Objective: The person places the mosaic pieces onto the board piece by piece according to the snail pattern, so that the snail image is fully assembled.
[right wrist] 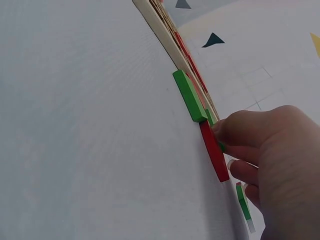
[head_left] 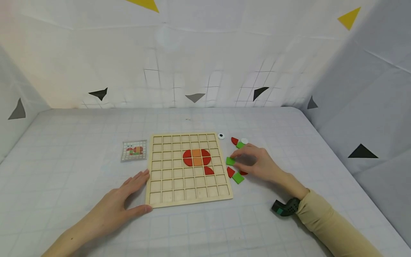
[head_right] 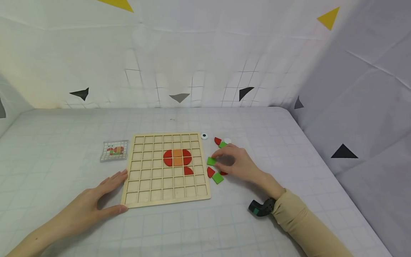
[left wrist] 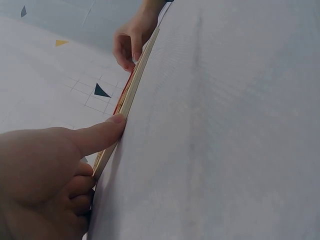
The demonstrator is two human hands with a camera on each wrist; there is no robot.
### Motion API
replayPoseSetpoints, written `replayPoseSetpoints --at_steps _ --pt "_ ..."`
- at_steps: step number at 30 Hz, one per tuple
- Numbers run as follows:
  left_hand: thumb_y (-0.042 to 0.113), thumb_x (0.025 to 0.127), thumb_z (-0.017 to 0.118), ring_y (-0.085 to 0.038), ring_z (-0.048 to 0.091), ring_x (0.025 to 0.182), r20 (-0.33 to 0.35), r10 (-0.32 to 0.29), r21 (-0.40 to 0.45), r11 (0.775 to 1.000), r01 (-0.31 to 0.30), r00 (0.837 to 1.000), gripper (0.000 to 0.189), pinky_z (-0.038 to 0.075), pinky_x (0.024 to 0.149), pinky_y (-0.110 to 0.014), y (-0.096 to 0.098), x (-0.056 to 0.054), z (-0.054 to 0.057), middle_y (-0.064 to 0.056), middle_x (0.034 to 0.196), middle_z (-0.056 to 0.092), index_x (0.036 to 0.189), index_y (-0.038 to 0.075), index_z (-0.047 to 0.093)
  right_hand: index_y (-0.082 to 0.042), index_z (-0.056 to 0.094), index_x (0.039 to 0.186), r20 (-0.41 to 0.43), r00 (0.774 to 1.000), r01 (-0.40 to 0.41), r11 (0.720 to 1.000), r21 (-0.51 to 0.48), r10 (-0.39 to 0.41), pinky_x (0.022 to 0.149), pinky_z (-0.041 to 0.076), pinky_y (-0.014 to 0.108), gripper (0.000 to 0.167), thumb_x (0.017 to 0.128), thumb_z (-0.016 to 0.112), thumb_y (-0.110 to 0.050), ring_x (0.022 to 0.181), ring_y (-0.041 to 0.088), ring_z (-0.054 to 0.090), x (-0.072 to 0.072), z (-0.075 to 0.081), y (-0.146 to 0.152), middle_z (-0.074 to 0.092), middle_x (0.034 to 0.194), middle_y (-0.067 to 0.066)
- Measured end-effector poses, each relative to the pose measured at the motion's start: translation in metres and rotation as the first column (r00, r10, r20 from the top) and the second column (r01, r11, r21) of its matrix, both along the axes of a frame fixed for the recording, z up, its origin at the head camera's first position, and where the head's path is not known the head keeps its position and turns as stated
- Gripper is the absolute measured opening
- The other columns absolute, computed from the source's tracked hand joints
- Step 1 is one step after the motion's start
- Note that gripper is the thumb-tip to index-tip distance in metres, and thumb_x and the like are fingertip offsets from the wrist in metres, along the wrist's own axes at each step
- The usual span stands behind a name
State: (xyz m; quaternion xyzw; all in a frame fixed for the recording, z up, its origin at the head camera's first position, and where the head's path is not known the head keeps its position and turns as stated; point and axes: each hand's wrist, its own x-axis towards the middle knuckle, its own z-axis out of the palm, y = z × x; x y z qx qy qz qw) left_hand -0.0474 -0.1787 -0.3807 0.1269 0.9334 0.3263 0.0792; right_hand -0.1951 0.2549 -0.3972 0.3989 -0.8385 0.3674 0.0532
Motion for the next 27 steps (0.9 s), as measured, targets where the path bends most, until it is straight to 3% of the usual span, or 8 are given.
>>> replayPoseSetpoints --at_steps 20,27 --pt "0.070 0.082 0.064 -0.044 0.032 0.146 0.001 0.005 0.003 1.000 -0.005 1.000 0.090 0.030 0.108 -0.071 -0.0006 0.0006 0.0002 -0.003 0.163 0.032 0.157 0.033 0.031 -0.017 0.074 0.110 0.009 0.998 0.061 0.998 0.007 -0.061 0.089 0.050 0.022 0.033 0.080 0.085 -0.011 0.099 0.007 0.062 -0.0002 -0.0024 -0.0002 0.070 0.104 -0.008" --pt "0.071 0.082 0.063 -0.044 0.032 0.146 0.002 0.002 -0.011 1.000 -0.002 1.000 0.091 0.030 0.107 -0.072 0.0004 0.0000 0.0009 -0.003 0.163 0.032 0.157 0.033 0.031 -0.019 0.074 0.110 0.015 0.990 0.142 0.990 0.007 -0.142 0.086 0.051 0.023 0.032 0.081 0.085 -0.013 0.097 0.009 0.062 0.0021 0.0017 -0.0018 0.070 0.102 -0.009"
